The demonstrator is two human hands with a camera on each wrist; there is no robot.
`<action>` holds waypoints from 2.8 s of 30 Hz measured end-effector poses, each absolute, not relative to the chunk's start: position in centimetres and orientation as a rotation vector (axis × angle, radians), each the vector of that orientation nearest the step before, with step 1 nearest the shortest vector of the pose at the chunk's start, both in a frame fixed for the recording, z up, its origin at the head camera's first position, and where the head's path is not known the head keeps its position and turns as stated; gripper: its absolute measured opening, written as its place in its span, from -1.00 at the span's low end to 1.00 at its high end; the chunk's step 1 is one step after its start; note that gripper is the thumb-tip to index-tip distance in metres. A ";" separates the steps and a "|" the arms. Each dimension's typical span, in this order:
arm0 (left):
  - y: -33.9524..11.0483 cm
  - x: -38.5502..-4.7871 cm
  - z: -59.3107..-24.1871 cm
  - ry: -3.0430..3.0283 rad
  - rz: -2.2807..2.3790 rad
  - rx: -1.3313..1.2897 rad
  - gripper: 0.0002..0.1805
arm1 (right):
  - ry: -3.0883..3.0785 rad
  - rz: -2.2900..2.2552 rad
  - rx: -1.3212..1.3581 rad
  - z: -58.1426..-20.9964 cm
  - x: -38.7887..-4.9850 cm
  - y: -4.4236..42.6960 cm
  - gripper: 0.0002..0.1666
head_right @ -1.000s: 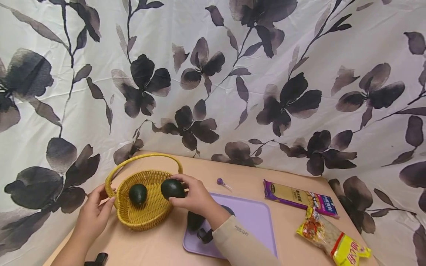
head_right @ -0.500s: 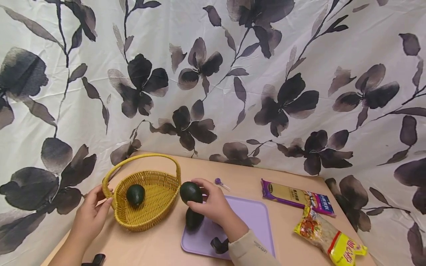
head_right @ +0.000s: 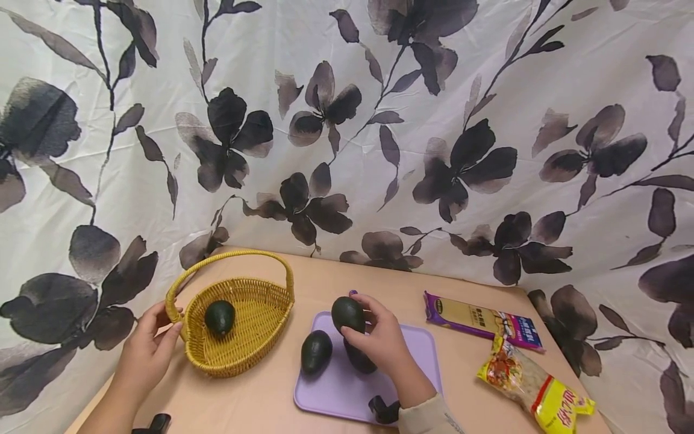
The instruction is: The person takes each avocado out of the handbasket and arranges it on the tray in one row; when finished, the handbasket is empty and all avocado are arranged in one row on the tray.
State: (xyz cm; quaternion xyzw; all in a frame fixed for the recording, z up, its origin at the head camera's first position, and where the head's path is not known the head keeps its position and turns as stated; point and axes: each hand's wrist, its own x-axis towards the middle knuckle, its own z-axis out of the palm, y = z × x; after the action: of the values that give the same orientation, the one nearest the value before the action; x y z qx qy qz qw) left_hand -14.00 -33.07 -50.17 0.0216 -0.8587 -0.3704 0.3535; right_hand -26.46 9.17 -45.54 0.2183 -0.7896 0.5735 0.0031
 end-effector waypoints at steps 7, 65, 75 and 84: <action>-32.9 -14.0 -50.2 -2.223 -0.955 0.059 -0.38 | -2.460 1.811 0.511 -46.6 -26.5 11.5 -0.24; -32.7 -13.5 -49.5 -2.247 -0.992 0.077 -0.39 | -2.821 1.503 0.367 -51.4 -25.8 15.0 -0.23; -32.6 -13.4 -49.6 -2.251 -0.991 0.086 -0.39 | -2.803 1.600 0.336 -51.1 -24.8 15.0 -0.20; -32.7 -13.4 -49.7 -2.240 -0.988 0.084 -0.42 | -2.743 1.629 0.328 -50.0 -24.3 15.4 -0.35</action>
State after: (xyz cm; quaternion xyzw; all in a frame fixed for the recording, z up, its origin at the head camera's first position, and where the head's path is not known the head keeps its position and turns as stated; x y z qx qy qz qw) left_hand -13.38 -32.68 -49.70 0.0322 -0.8603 -0.3793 0.3392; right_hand -24.34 15.45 -49.98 0.1023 -0.8548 0.5078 -0.0327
